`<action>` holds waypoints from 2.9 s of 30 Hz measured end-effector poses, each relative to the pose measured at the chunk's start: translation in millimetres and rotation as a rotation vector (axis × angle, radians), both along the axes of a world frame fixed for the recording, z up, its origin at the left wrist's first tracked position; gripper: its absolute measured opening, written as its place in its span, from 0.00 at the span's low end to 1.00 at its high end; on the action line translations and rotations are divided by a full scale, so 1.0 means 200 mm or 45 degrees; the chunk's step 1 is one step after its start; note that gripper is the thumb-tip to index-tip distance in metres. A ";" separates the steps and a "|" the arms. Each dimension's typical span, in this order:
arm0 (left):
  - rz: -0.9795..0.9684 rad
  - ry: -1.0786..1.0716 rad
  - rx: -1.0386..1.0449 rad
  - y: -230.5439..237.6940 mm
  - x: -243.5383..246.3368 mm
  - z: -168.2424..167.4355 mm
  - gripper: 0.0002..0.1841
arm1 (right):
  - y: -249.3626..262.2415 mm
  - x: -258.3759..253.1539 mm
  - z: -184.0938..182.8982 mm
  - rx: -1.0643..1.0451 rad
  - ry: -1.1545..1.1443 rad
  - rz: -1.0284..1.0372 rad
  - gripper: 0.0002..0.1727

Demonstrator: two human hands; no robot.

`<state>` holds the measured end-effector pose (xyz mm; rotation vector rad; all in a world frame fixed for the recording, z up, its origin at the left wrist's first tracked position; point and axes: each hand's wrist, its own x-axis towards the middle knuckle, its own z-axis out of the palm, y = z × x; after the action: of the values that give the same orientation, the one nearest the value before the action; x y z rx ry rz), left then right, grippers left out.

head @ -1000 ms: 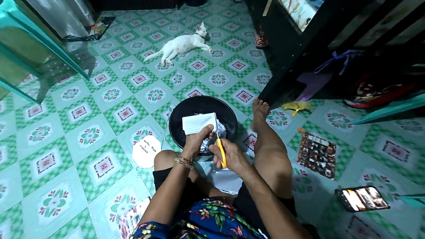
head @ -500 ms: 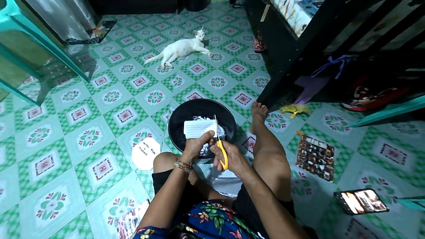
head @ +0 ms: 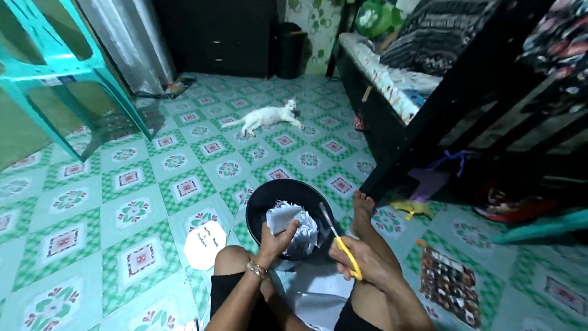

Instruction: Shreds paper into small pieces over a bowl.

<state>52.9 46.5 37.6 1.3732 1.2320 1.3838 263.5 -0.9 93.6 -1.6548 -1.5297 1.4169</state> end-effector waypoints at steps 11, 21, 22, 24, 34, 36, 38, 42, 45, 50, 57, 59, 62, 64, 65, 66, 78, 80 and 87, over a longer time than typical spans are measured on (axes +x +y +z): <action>-0.009 0.550 0.134 0.04 -0.08 -0.06 0.17 | 0.06 0.10 -0.05 0.167 0.440 -0.096 0.33; 0.098 0.526 0.259 0.03 -0.07 -0.10 0.16 | 0.03 0.13 -0.07 0.194 0.622 -0.351 0.21; 0.105 0.527 0.276 0.03 -0.07 -0.10 0.16 | 0.03 0.13 -0.07 0.185 0.622 -0.383 0.20; 0.114 0.523 0.309 0.03 -0.07 -0.11 0.15 | 0.02 0.13 -0.07 0.189 0.652 -0.441 0.18; 0.118 0.445 0.284 0.01 -0.09 -0.11 0.17 | 0.00 0.08 -0.07 0.283 0.626 -0.541 0.16; 0.116 0.210 0.118 0.00 -0.07 -0.06 0.20 | -0.05 0.02 -0.05 0.318 0.485 -0.464 0.19; 0.090 -0.138 -0.167 0.00 -0.04 0.03 0.15 | -0.11 -0.06 -0.04 0.289 0.362 -0.307 0.20; 0.014 -0.496 -0.330 0.02 0.02 0.07 0.04 | -0.19 -0.23 -0.08 0.145 0.100 -0.020 0.28; -0.030 -0.600 -0.341 0.04 0.03 0.03 0.05 | -0.19 -0.26 -0.12 0.153 -0.035 0.084 0.31; -0.066 -0.698 -0.351 0.02 0.05 0.02 0.05 | -0.17 -0.27 -0.12 0.141 -0.171 0.176 0.37; -0.101 -0.711 -0.312 0.00 0.08 -0.01 0.05 | -0.16 -0.30 -0.12 0.181 -0.198 0.114 0.37; -0.112 -0.690 -0.294 -0.01 0.08 -0.01 0.06 | -0.16 -0.30 -0.13 0.197 -0.192 0.094 0.38; -0.128 -0.678 -0.270 -0.02 0.09 -0.01 0.05 | -0.16 -0.31 -0.14 0.208 -0.172 0.068 0.37; -0.133 -0.671 -0.269 -0.02 0.09 -0.01 0.05 | -0.16 -0.31 -0.15 0.223 -0.172 0.048 0.36; -0.137 -0.666 -0.273 -0.02 0.09 -0.01 0.05 | -0.16 -0.31 -0.15 0.235 -0.173 0.041 0.36; -0.144 -0.658 -0.277 -0.02 0.08 -0.02 0.05 | -0.16 -0.31 -0.15 0.247 -0.176 0.039 0.36; -0.189 -0.635 -0.306 -0.01 0.08 -0.01 0.05 | -0.16 -0.33 -0.18 0.308 -0.062 -0.033 0.31; -0.184 -0.638 -0.313 0.00 0.08 -0.01 0.04 | -0.16 -0.33 -0.18 0.307 -0.043 -0.042 0.29; -0.183 -0.626 -0.330 0.00 0.08 -0.01 0.05 | -0.15 -0.32 -0.20 0.300 0.006 -0.052 0.28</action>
<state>68.0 46.1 36.0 0.8559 0.9246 1.3052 198.5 -31.0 53.0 -1.5305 -1.5834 1.1688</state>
